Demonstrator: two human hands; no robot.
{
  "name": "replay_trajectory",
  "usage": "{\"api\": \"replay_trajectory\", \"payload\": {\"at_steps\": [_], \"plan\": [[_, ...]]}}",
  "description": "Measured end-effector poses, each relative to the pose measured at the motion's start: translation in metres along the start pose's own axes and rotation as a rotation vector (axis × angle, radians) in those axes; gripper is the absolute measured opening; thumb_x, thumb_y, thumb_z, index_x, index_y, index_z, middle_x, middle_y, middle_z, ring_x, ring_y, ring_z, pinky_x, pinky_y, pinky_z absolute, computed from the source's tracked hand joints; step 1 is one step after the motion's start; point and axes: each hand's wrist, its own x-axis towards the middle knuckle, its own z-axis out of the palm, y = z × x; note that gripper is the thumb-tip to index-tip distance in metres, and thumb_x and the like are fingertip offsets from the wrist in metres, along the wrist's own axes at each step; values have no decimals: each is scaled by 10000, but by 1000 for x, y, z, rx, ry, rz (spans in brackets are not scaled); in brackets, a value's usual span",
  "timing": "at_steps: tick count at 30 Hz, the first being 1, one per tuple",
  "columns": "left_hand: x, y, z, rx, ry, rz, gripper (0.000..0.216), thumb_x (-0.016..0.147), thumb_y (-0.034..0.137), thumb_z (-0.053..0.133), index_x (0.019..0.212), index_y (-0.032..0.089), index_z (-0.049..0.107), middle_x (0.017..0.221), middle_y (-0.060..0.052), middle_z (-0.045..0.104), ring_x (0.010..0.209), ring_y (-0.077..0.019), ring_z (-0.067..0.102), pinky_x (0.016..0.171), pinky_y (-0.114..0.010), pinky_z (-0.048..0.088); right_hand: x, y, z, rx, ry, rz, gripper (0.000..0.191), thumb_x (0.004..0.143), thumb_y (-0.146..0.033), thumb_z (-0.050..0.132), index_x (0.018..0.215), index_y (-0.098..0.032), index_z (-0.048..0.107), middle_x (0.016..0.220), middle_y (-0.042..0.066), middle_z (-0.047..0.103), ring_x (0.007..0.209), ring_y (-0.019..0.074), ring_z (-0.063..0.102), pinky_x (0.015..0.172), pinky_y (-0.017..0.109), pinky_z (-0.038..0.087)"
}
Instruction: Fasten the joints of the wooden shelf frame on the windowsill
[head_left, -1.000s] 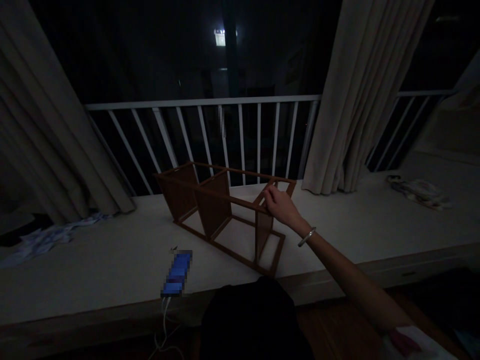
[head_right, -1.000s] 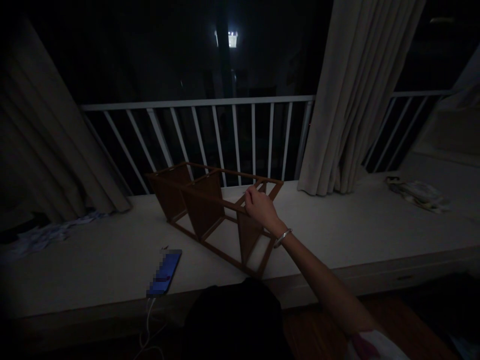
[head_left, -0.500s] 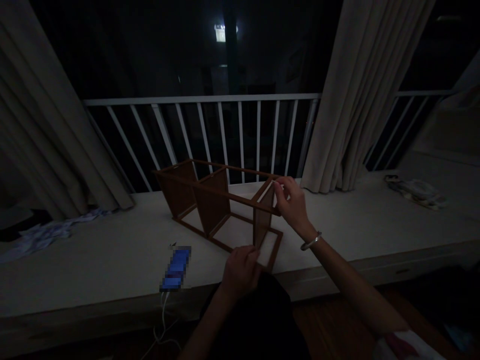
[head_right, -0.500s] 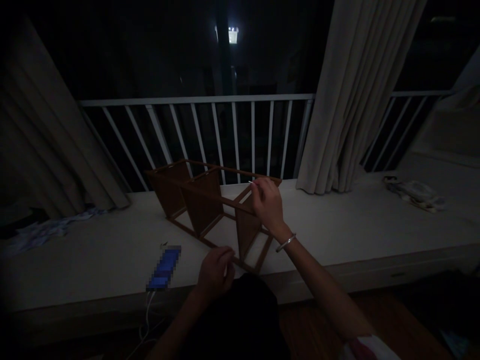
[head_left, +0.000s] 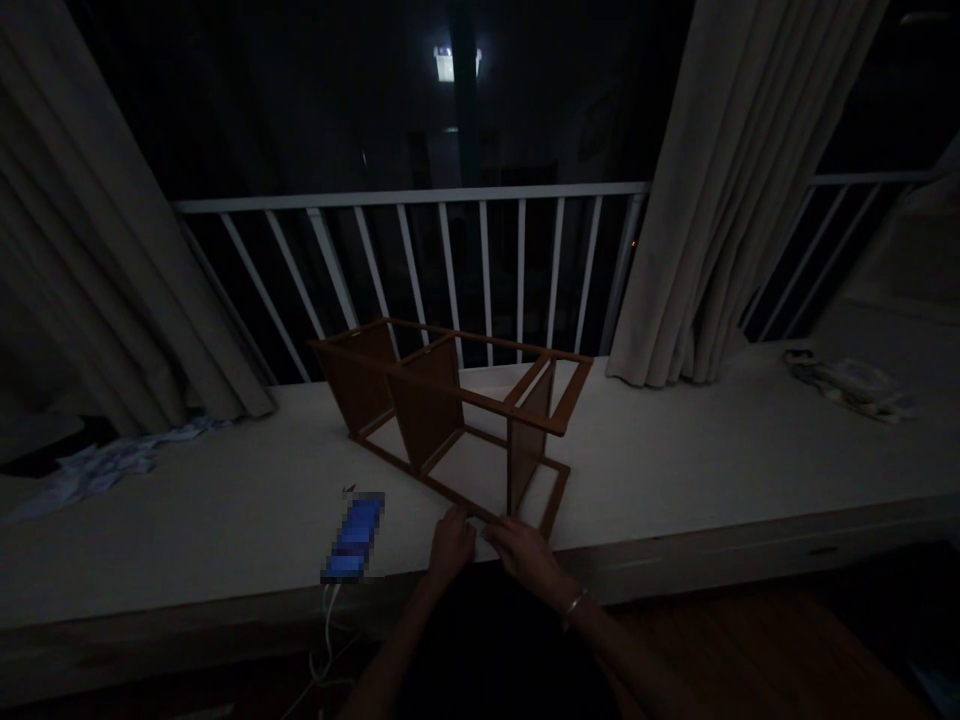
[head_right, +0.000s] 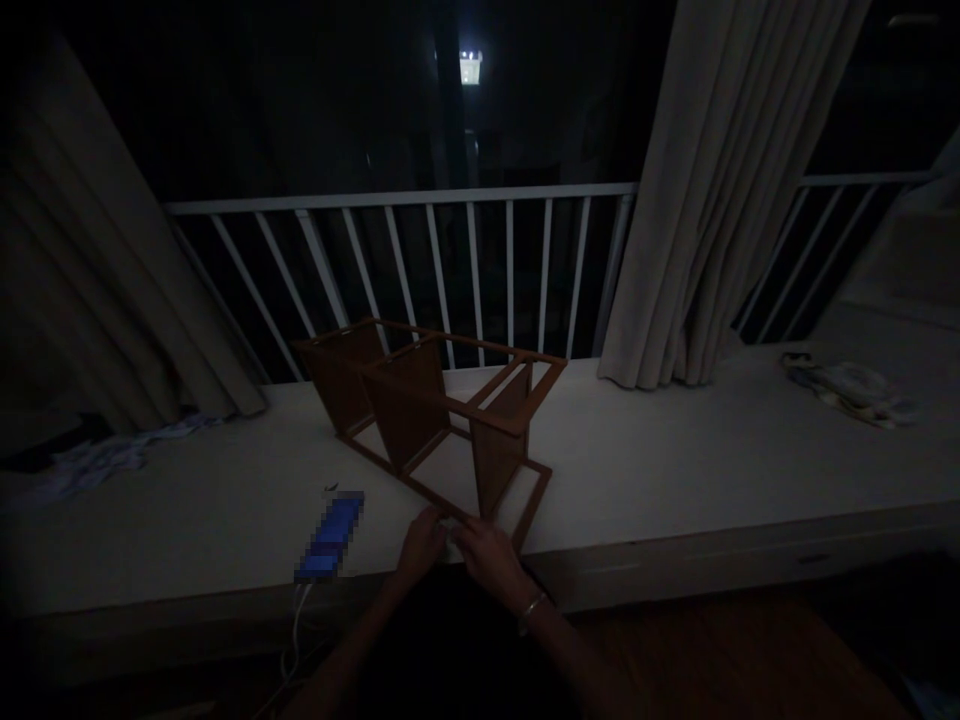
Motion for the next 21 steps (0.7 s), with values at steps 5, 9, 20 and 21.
{"api": "replay_trajectory", "payload": {"at_steps": [5, 9, 20, 21], "plan": [[2, -7, 6, 219, -67, -40, 522, 718, 136, 376, 1240, 128, 383, 1310, -101, 382, 1221, -208, 299, 993, -351, 241, 30, 11, 32, 37, -82, 205, 343, 887, -265, 270, 1052, -178, 558, 944, 88, 641, 867, 170, 598, 756, 243, 400], [2, -8, 15, 283, -171, -32, 578, 733, 183, 377, 1306, 165, 307, 1403, -69, 242, 1285, -215, 177, 1027, -378, 168, 43, 18, 46, 74, -84, 223, 330, 886, -263, 273, 1093, -181, 516, 963, 75, 639, 860, 160, 604, 741, 225, 399], [3, -21, 18, 259, -286, -94, 602, 750, 230, 360, 1340, 197, 244, 1413, -49, 224, 1280, -232, 198, 1013, -399, 193, 44, 20, 51, 45, -161, 162, 361, 844, -163, 300, 1156, -178, 481, 1048, 85, 609, 927, 161, 585, 801, 239, 392], [3, -20, 18, 262, -288, -95, 596, 755, 227, 353, 1340, 198, 244, 1413, -48, 224, 1280, -229, 199, 1013, -399, 193, 43, 19, 51, 33, -159, 154, 360, 838, -158, 305, 1148, -174, 488, 1061, 86, 603, 939, 165, 580, 814, 243, 389]]}}
